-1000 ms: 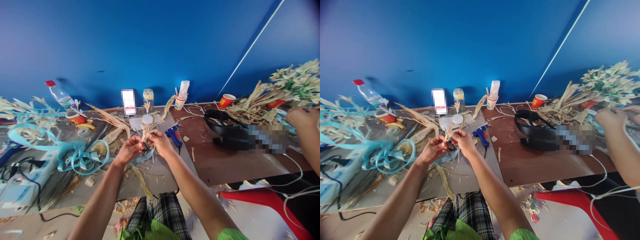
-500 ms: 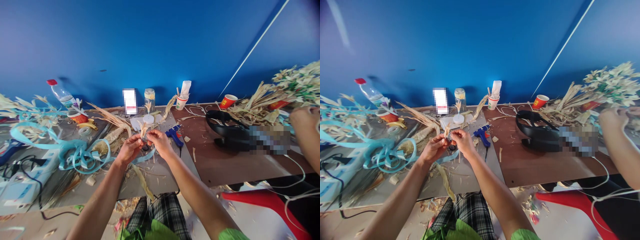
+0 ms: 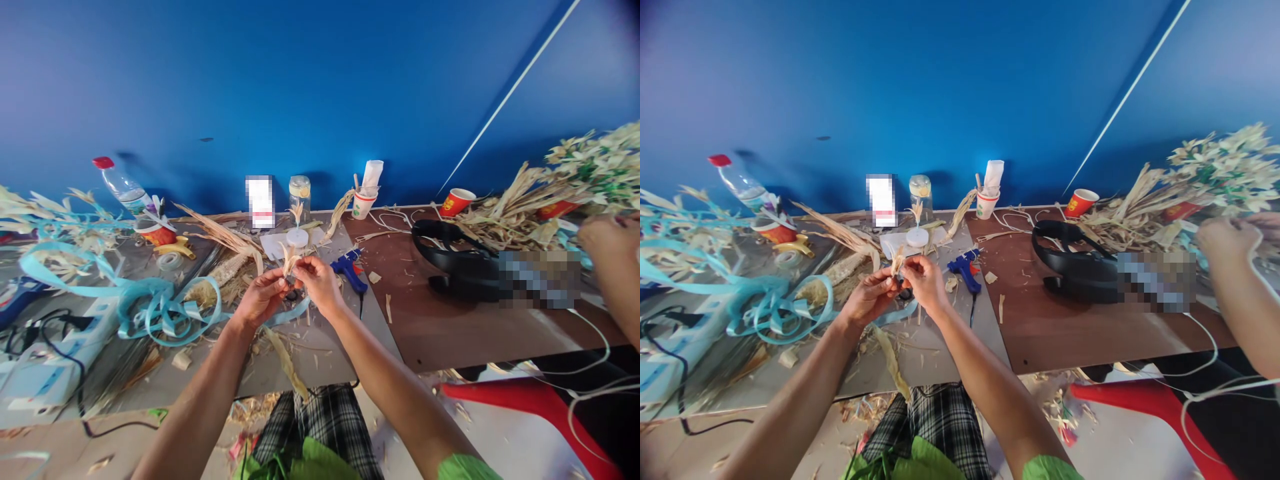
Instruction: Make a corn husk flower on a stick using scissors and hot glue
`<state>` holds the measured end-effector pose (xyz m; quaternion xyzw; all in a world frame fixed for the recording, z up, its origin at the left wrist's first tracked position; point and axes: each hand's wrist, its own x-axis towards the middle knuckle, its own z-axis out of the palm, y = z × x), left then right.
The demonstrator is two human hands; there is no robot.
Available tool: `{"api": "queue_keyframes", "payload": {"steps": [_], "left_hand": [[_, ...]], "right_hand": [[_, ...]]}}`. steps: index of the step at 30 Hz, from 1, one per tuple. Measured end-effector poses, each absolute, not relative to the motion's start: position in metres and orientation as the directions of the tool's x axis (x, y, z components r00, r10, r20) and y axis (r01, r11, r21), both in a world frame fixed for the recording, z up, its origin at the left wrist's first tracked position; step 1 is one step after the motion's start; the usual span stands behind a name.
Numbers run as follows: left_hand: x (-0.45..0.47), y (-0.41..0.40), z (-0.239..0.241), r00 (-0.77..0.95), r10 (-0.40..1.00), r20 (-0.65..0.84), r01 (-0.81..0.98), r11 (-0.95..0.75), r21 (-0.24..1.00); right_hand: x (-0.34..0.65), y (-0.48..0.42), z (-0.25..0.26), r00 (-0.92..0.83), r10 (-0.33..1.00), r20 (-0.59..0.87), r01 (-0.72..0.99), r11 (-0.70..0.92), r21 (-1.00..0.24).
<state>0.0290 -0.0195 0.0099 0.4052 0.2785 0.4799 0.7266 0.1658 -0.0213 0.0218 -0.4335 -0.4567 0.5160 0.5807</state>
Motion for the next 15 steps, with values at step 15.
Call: {"api": "queue_keyframes", "payload": {"steps": [15], "left_hand": [[0.024,-0.012,0.004,0.302,0.951,-0.067,-0.574,0.237,0.784]], "right_hand": [[0.182,-0.004,0.007,0.307,0.949,0.077,-0.208,0.146,-0.967]]}}
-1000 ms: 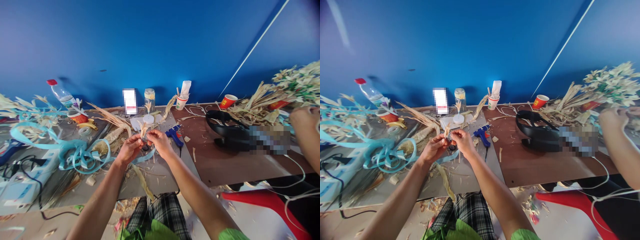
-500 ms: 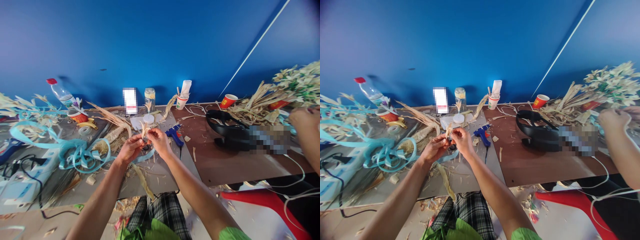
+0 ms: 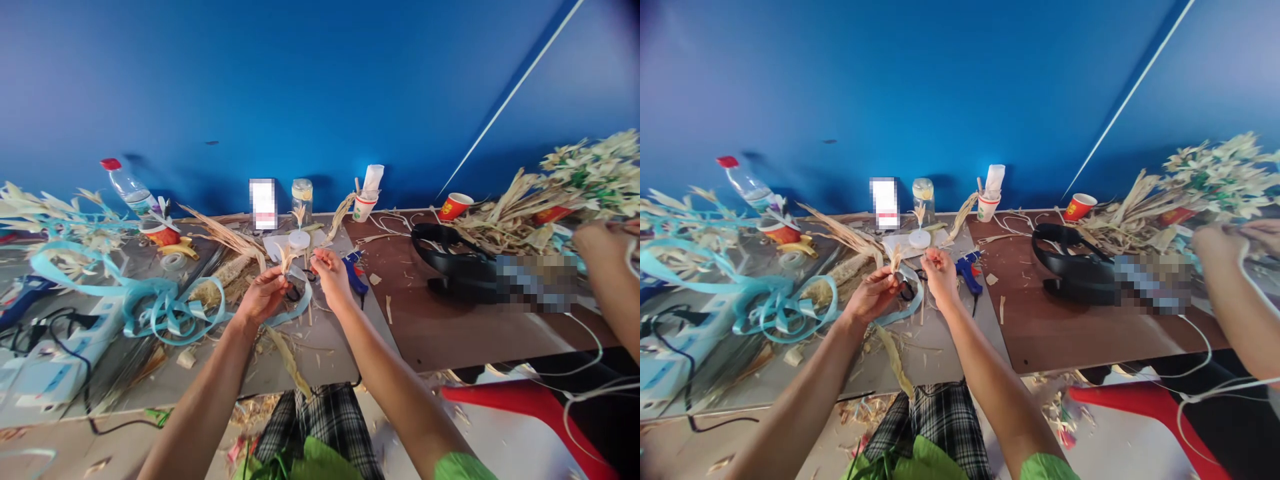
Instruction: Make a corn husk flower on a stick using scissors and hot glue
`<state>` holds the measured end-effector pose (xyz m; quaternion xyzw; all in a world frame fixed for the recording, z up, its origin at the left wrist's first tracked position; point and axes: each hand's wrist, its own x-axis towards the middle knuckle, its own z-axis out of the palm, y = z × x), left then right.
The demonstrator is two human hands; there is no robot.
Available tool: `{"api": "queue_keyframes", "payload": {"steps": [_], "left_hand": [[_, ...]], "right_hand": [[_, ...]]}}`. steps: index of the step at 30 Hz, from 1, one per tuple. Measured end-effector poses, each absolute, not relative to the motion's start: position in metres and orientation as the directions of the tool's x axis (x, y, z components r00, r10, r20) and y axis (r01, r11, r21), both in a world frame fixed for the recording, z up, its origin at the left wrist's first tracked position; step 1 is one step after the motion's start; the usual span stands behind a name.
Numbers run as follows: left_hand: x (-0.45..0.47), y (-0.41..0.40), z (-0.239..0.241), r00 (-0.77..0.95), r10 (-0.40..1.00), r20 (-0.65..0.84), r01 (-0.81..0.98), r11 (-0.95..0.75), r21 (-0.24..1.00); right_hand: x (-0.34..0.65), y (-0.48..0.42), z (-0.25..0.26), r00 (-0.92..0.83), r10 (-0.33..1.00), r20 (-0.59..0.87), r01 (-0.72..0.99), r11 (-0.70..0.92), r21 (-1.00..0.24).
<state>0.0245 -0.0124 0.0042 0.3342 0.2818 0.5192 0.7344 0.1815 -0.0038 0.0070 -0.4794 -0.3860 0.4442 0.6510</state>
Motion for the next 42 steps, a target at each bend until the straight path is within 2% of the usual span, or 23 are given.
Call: {"api": "queue_keyframes", "payload": {"steps": [7,9,12,14,16,18,20,24,26,30,33,38,41,42], "left_hand": [[0.021,-0.008,-0.003,0.261,0.958,-0.12,-0.624,0.262,0.736],[0.021,-0.008,-0.004,0.265,0.956,-0.125,-0.633,0.27,0.725],[0.021,-0.008,-0.004,0.273,0.955,-0.118,-0.645,0.273,0.714],[0.021,-0.008,-0.004,0.275,0.955,-0.114,-0.65,0.272,0.71],[0.021,-0.008,-0.004,0.279,0.953,-0.113,-0.645,0.274,0.714],[0.021,-0.009,-0.003,0.286,0.952,-0.11,-0.635,0.274,0.723],[0.022,-0.01,-0.002,0.291,0.952,-0.099,-0.626,0.267,0.733],[0.021,-0.011,-0.001,0.304,0.949,-0.086,-0.606,0.262,0.751],[0.02,-0.011,-0.001,0.307,0.948,-0.089,-0.607,0.267,0.748],[0.018,-0.01,-0.003,0.308,0.947,-0.092,-0.619,0.273,0.736],[0.016,-0.01,-0.004,0.311,0.947,-0.078,-0.645,0.271,0.715],[0.014,-0.009,-0.005,0.302,0.95,-0.08,-0.69,0.275,0.669],[0.014,-0.008,-0.005,0.31,0.947,-0.082,-0.694,0.284,0.661],[0.013,-0.007,-0.006,0.312,0.947,-0.083,-0.695,0.287,0.66]], "right_hand": [[0.194,0.007,0.007,0.442,0.896,0.036,-0.111,0.095,-0.989],[0.202,0.007,0.013,0.436,0.897,0.068,-0.001,0.076,-0.997],[0.223,0.005,0.023,0.37,0.917,0.149,0.307,0.031,-0.951],[0.24,0.001,0.027,0.284,0.946,0.159,0.569,-0.032,-0.822],[0.255,-0.005,0.028,0.265,0.962,0.07,0.773,-0.169,-0.611],[0.263,-0.013,0.026,0.304,0.953,-0.008,0.853,-0.275,-0.444],[0.265,-0.018,0.022,0.318,0.945,-0.079,0.886,-0.326,-0.329],[0.261,-0.017,0.016,0.315,0.944,-0.099,0.916,-0.33,-0.227],[0.259,-0.011,0.015,0.324,0.943,-0.076,0.91,-0.332,-0.248],[0.262,0.002,0.013,0.335,0.938,-0.093,0.84,-0.341,-0.421],[0.268,0.006,0.012,0.319,0.943,-0.09,0.805,-0.32,-0.5],[0.282,-0.005,0.02,0.329,0.944,-0.005,0.688,-0.243,-0.683],[0.285,-0.022,0.034,0.293,0.956,0.034,0.527,-0.132,-0.84],[0.284,-0.029,0.038,0.233,0.971,0.047,0.305,-0.027,-0.952]]}}
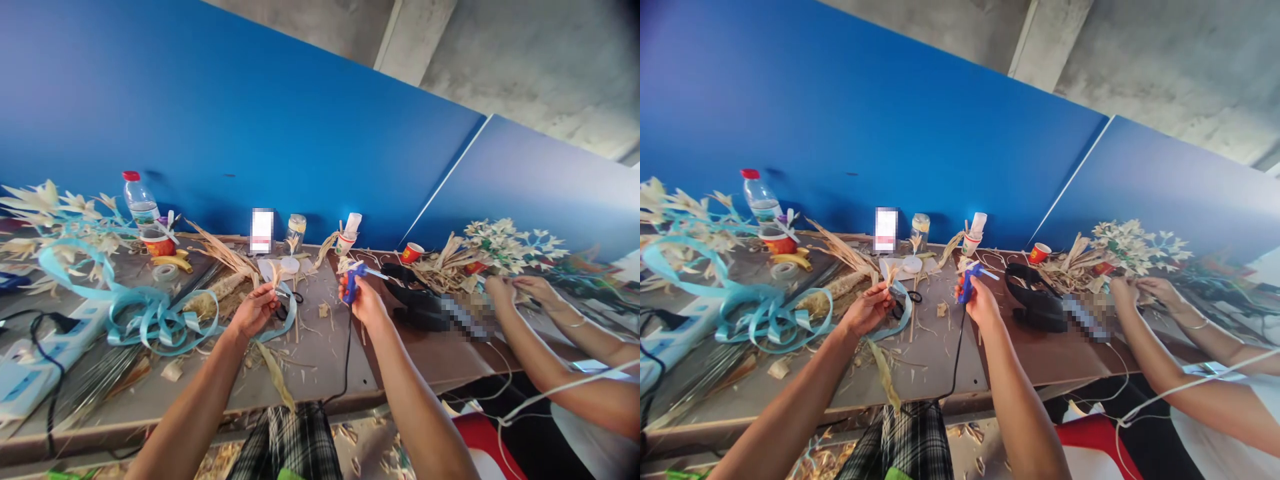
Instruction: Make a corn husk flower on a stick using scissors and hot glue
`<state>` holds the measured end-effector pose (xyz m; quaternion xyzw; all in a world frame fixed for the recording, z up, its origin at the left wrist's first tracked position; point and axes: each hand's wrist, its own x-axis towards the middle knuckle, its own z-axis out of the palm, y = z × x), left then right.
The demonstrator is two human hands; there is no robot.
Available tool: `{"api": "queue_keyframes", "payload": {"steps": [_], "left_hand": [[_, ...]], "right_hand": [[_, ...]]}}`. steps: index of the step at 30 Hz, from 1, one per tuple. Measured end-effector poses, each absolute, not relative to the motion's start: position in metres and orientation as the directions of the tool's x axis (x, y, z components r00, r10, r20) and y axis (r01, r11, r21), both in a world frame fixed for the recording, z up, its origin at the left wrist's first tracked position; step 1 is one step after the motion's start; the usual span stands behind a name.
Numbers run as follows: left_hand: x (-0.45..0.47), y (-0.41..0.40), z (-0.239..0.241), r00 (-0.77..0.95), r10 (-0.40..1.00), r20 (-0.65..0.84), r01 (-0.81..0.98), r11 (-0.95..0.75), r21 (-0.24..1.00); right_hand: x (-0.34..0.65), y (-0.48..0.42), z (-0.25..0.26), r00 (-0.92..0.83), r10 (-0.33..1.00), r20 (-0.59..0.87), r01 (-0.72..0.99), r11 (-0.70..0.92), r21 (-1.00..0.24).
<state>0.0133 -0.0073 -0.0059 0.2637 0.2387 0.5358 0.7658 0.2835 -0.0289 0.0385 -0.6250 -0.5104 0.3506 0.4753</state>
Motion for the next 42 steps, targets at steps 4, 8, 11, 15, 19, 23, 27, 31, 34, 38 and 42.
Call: {"api": "queue_keyframes", "payload": {"steps": [4,8,11,15,19,23,27,31,34,38,42], "left_hand": [[0.012,-0.006,-0.007,0.324,0.944,-0.06,-0.699,0.282,0.657],[0.01,-0.008,-0.005,0.29,0.956,-0.042,-0.702,0.243,0.67],[0.009,-0.008,-0.003,0.245,0.969,-0.043,-0.698,0.207,0.686],[0.007,-0.007,-0.002,0.233,0.971,-0.056,-0.695,0.206,0.689],[0.006,-0.005,-0.002,0.228,0.971,-0.067,-0.69,0.21,0.692],[0.006,-0.005,-0.003,0.222,0.972,-0.079,-0.679,0.213,0.703],[0.007,-0.005,-0.003,0.233,0.971,-0.061,-0.672,0.206,0.712],[0.008,-0.006,-0.002,0.24,0.97,-0.05,-0.678,0.204,0.706],[0.009,-0.007,-0.002,0.248,0.967,-0.065,-0.673,0.22,0.706],[0.009,-0.007,-0.002,0.247,0.966,-0.075,-0.675,0.227,0.702],[0.009,-0.006,-0.003,0.249,0.964,-0.089,-0.672,0.238,0.701]], "right_hand": [[0.26,-0.05,0.05,-0.04,0.989,0.142,-0.27,0.126,-0.954],[0.227,-0.053,0.043,-0.208,0.971,0.119,-0.277,0.059,-0.959],[0.211,-0.046,0.031,-0.184,0.97,0.159,-0.24,0.112,-0.964],[0.206,-0.038,0.019,-0.163,0.968,0.191,-0.119,0.172,-0.978],[0.208,-0.039,0.016,-0.228,0.958,0.172,-0.001,0.176,-0.984],[0.206,-0.042,0.017,-0.253,0.954,0.162,0.06,0.182,-0.981],[0.205,-0.042,0.017,-0.281,0.944,0.174,0.124,0.216,-0.969],[0.205,-0.04,0.014,-0.278,0.945,0.173,0.141,0.218,-0.966],[0.204,-0.039,0.012,-0.256,0.952,0.169,0.133,0.208,-0.969],[0.204,-0.038,0.013,-0.253,0.948,0.191,0.144,0.233,-0.962],[0.204,-0.038,0.013,-0.251,0.946,0.206,0.18,0.255,-0.95]]}}
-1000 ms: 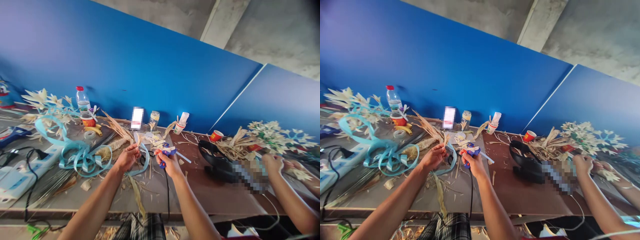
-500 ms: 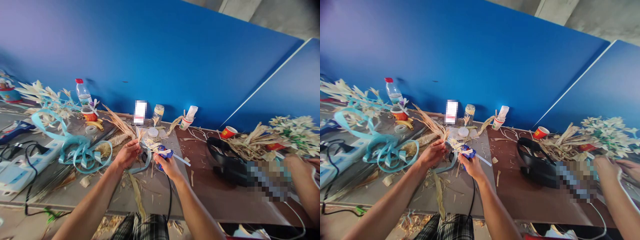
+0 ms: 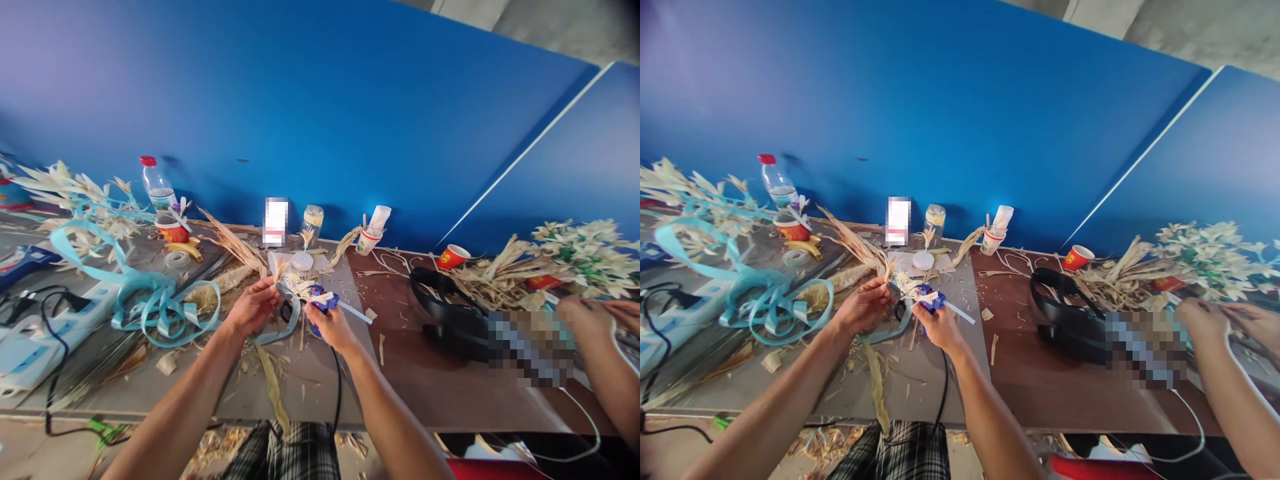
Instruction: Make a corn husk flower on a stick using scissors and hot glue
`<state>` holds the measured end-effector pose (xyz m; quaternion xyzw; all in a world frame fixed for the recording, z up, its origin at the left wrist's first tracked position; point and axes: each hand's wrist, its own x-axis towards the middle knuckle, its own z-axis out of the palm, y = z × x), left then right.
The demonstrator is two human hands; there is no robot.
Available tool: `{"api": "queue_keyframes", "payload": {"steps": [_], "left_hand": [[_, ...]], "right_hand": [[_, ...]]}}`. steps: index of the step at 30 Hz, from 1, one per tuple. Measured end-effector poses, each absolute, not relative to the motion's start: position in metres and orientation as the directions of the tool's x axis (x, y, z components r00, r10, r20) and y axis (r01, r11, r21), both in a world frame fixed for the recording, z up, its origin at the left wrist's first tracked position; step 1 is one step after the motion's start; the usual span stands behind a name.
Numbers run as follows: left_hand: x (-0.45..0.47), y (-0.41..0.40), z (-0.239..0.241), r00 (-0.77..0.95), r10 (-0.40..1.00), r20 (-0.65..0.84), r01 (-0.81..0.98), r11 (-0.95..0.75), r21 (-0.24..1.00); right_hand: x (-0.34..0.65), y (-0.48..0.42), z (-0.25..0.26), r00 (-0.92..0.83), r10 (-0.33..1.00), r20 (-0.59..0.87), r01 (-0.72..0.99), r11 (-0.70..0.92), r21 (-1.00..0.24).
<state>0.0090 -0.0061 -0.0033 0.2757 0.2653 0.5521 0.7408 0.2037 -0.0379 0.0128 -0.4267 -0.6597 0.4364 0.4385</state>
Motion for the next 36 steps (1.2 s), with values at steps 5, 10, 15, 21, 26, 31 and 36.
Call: {"api": "queue_keyframes", "payload": {"steps": [5,10,15,21,26,31,36], "left_hand": [[0.0084,-0.0052,-0.0046,0.246,0.964,-0.102,-0.675,0.246,0.696],[0.008,-0.0053,-0.0037,0.225,0.97,-0.095,-0.685,0.227,0.692],[0.0084,-0.0064,-0.0013,0.22,0.972,-0.087,-0.692,0.218,0.689],[0.0104,-0.0076,-0.0009,0.235,0.966,-0.112,-0.679,0.245,0.692],[0.0105,-0.0075,-0.0007,0.241,0.965,-0.1,-0.68,0.241,0.692],[0.0102,-0.0079,0.0004,0.227,0.969,-0.101,-0.685,0.232,0.691],[0.0107,-0.0074,-0.0012,0.24,0.966,-0.094,-0.674,0.236,0.7]], "right_hand": [[0.2035,-0.0376,0.0112,-0.265,0.938,0.224,0.196,0.28,-0.94],[0.2029,-0.0399,0.0117,-0.268,0.94,0.21,0.226,0.274,-0.935],[0.2026,-0.0403,0.0125,-0.275,0.94,0.204,0.211,0.266,-0.941],[0.2026,-0.0383,0.0105,-0.269,0.941,0.207,0.226,0.27,-0.936],[0.2035,-0.0382,0.0062,-0.281,0.936,0.211,0.315,0.297,-0.901],[0.2044,-0.0373,0.0051,-0.274,0.936,0.219,0.299,0.299,-0.906],[0.2036,-0.0371,0.006,-0.274,0.947,0.168,0.283,0.247,-0.927]]}}
